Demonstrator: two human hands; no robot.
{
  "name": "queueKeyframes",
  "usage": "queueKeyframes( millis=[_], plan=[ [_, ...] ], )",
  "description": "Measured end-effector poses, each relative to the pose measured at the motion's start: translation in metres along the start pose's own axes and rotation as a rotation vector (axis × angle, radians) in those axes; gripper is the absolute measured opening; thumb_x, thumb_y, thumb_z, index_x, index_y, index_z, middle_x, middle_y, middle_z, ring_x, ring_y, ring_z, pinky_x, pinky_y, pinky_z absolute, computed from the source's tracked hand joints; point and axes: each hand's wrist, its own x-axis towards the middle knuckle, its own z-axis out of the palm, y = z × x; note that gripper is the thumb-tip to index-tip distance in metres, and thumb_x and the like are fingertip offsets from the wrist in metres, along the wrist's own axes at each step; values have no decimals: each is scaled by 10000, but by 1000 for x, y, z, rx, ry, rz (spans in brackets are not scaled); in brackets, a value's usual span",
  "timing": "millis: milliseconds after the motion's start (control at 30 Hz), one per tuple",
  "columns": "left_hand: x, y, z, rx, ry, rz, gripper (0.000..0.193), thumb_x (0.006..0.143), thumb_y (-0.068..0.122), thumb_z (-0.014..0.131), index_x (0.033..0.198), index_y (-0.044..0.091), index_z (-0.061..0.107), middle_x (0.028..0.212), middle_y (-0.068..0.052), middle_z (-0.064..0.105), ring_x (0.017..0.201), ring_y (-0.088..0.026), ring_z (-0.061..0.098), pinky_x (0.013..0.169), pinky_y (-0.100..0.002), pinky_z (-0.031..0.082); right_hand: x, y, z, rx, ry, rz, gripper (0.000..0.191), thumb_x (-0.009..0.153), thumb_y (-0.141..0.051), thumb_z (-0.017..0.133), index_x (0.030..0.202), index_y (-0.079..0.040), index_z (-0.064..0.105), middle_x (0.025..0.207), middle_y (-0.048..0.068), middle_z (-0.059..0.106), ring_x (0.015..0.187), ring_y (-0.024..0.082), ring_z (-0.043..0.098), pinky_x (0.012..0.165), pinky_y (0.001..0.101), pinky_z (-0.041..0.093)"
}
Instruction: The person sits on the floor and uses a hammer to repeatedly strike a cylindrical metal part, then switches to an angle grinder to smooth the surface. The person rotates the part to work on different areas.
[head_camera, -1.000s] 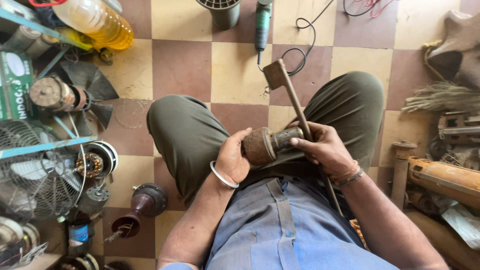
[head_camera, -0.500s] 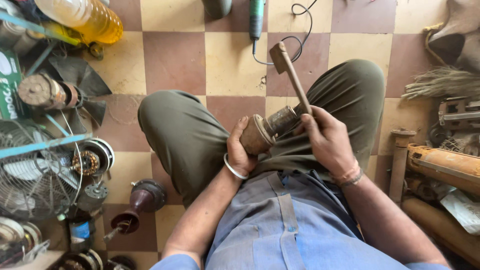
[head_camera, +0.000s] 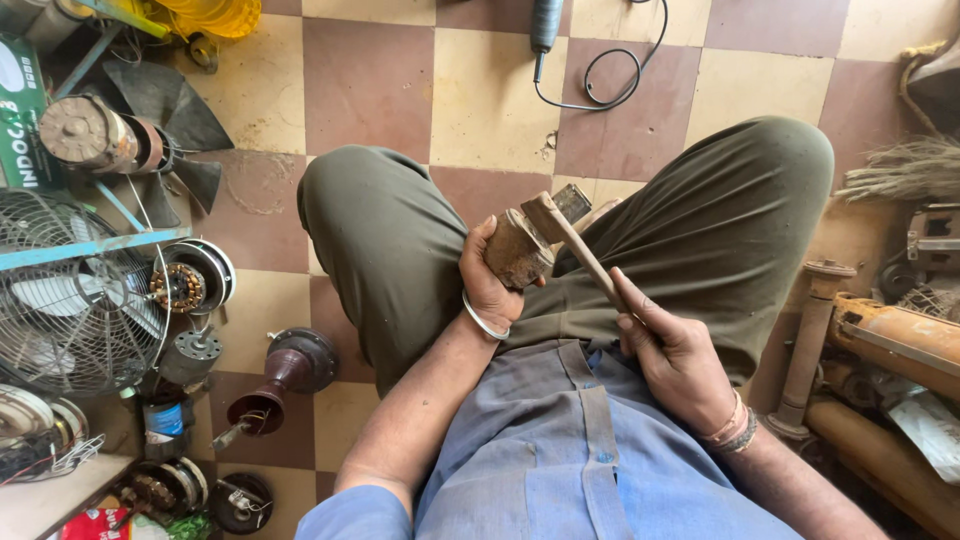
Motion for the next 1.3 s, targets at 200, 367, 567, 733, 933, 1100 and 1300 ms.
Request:
queueKeyframes(
  millis=[200,367,567,733,933,1100,1300],
  plan=[
    [-1,1,0,36,22,8,433,984,467,496,1078,88,682,861,-82,730,727,-221,716,469,-371,530,1,-2,6,-171,62,-182,556,958,-87,640,1497,-158,526,844,164,727,627,137,669,607,290,513],
    [1,1,1,24,91,43,409,970,458,520,1070,90,668,865,-67,716,712,-220,708,458,-380,525,2,-2,9,-167,135,-235,538,989,-74,617,1506,-174,511,862,195,719,684,184,693,654,307,535],
    [3,-1,-1,43,92,79,345,949,433,542,1043,119,650,865,-60,705,702,-223,700,446,-378,519,5,0,10,-171,75,-64,537,963,-64,644,1482,-169,555,731,201,660,572,198,613,592,308,519],
    [3,-2,4,52,86,106,326,955,422,555,1041,117,636,879,-70,695,700,-234,695,459,-384,514,5,3,9,-159,136,-292,542,969,-41,627,1493,-135,527,795,167,679,639,149,642,624,290,521],
    [3,-3,5,53,110,125,334,955,415,549,1050,109,643,880,-71,700,701,-239,697,471,-398,513,2,6,8,-148,136,-204,547,969,-32,630,1491,-157,525,761,171,670,578,160,635,590,289,513],
    [5,-5,0,61,107,69,369,960,453,526,1060,119,647,880,-59,711,718,-228,708,465,-386,511,1,8,5,-151,107,-152,551,940,-45,657,1469,-167,560,774,193,683,591,186,657,607,291,526],
    [6,-3,-1,-4,67,-12,432,950,486,521,1085,110,684,900,-70,738,717,-227,720,461,-374,528,1,8,3,-97,71,-213,520,957,-51,636,1465,-124,552,909,240,713,703,103,691,669,280,547]
  ],
)
